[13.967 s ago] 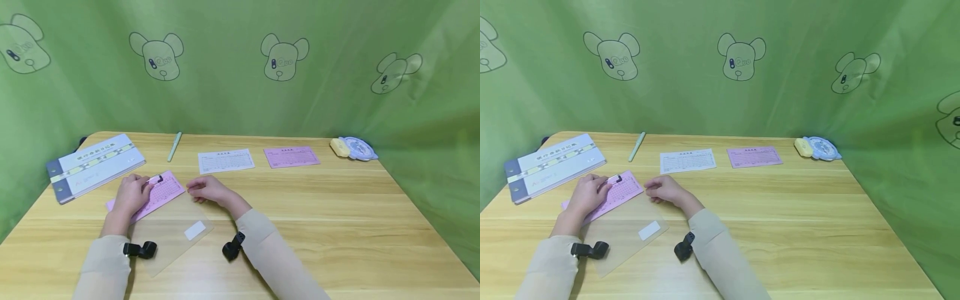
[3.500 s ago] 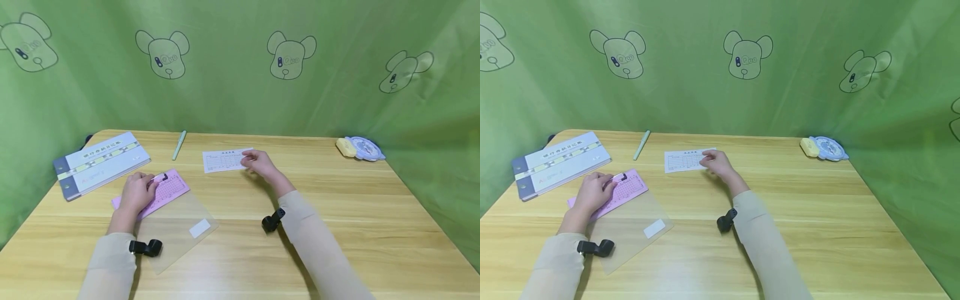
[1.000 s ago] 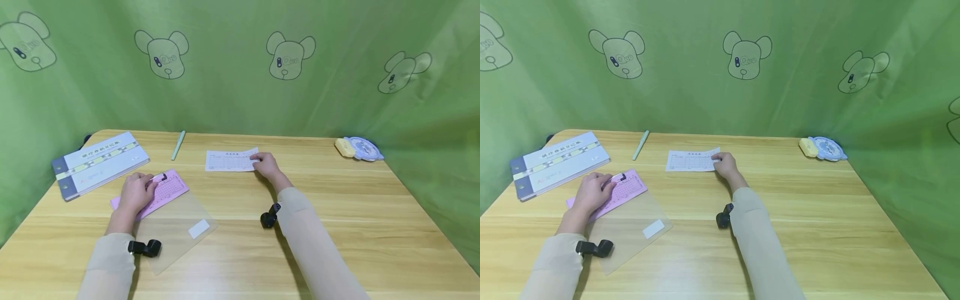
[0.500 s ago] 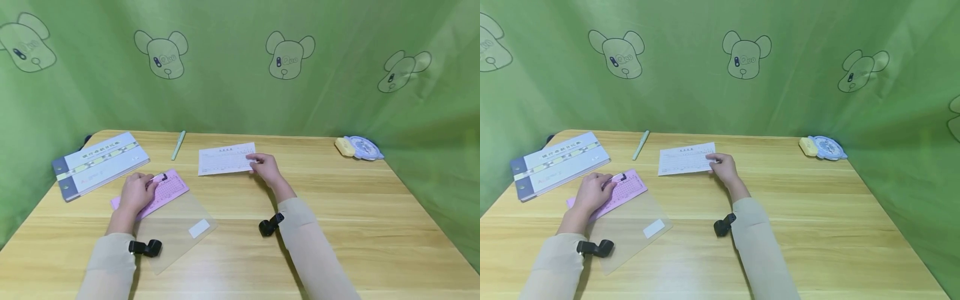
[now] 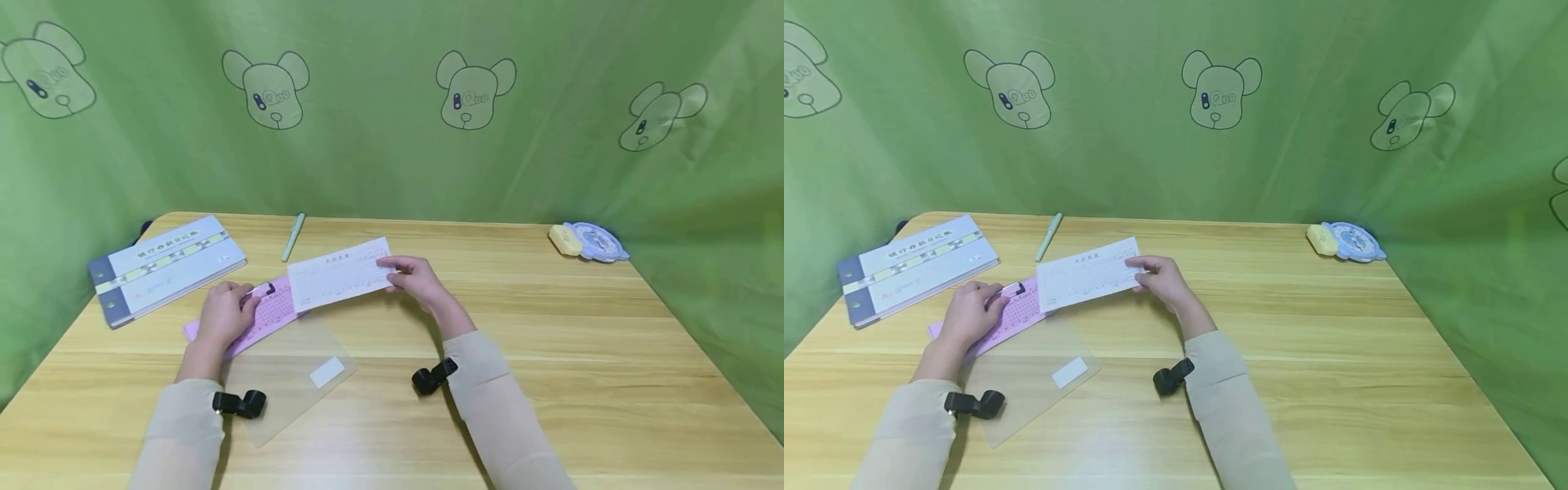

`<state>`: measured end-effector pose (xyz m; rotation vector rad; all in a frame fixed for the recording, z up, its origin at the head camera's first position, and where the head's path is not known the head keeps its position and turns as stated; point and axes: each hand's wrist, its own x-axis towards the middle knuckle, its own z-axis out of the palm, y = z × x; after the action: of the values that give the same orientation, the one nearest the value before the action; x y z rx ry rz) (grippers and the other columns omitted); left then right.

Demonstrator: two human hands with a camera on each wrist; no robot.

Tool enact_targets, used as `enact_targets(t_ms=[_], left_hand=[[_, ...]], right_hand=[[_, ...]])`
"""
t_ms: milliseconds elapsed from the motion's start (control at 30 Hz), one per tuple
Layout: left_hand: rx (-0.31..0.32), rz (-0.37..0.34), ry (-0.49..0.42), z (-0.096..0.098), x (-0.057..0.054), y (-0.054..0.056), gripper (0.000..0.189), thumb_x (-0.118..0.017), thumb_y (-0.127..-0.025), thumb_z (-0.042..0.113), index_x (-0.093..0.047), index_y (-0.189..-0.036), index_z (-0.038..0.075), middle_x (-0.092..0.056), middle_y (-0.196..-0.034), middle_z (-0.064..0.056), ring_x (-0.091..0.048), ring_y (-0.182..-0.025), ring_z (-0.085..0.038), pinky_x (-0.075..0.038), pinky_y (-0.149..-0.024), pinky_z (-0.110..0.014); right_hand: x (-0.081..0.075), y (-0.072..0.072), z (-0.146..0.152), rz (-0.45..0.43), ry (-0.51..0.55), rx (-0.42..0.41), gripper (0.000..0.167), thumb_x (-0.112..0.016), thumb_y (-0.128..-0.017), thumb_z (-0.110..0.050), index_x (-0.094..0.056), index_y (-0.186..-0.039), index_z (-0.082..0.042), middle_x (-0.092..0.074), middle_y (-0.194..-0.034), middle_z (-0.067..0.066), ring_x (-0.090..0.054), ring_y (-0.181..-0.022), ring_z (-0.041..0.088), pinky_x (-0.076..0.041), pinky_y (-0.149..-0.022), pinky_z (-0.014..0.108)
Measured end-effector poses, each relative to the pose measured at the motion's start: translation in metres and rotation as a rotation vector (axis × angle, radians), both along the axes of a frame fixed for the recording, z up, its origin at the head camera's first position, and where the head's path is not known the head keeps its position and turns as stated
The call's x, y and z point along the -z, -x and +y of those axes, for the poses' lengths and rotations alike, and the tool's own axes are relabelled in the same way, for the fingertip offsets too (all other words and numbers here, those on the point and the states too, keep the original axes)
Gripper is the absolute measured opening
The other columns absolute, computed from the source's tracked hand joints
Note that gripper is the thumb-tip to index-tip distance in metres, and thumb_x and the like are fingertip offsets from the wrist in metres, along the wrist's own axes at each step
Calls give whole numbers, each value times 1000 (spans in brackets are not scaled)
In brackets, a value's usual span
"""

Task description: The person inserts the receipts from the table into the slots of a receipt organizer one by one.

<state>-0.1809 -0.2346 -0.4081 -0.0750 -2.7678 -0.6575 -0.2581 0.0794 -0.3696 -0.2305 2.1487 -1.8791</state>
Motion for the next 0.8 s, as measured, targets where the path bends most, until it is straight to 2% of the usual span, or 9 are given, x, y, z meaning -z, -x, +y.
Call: enact_targets(t_ms=[133, 367, 600, 800], left_hand=[[-3, -9, 3, 0, 1, 0, 35, -51, -84, 15, -52, -109, -10, -48, -95, -24, -42, -91, -38, -32, -81, -48], [-10, -19, 2, 1, 0, 0, 35, -51, -84, 15, -52, -109, -10, -48, -95, -23, -41, -91, -37, -32, -81, -48], [-17, -38, 0, 1, -1, 0, 35, -51, -84, 15, -52, -110, -9, -48, -97, -24, -42, -92, -37, -33, -81, -48], [-24, -51, -4, 1, -2, 0, 36, -52, -84, 16, -52, -110, -9, -48, -97, -24, -42, -93, -38, -32, -81, -49]], right_hand=[[6, -3, -5, -38, -16, -71, 34, -49, -78, 15, -54, -111, 5, -49, -114, 16, -55, -73, 17, -48, -70, 29], [14, -8, -17, -92, -76, -110, 29, -51, -78, 13, -60, -104, 3, -52, -101, 14, -55, -75, 21, -49, -68, 29], [19, -17, -37, -46, -133, -157, 22, -54, -79, 9, -61, -100, 5, -56, -83, 15, -57, -63, 17, -50, -60, 28], [21, -26, -59, -21, -126, -167, 24, -56, -76, 11, -59, -99, 8, -52, -75, 13, -55, -53, 15, -50, -56, 28]])
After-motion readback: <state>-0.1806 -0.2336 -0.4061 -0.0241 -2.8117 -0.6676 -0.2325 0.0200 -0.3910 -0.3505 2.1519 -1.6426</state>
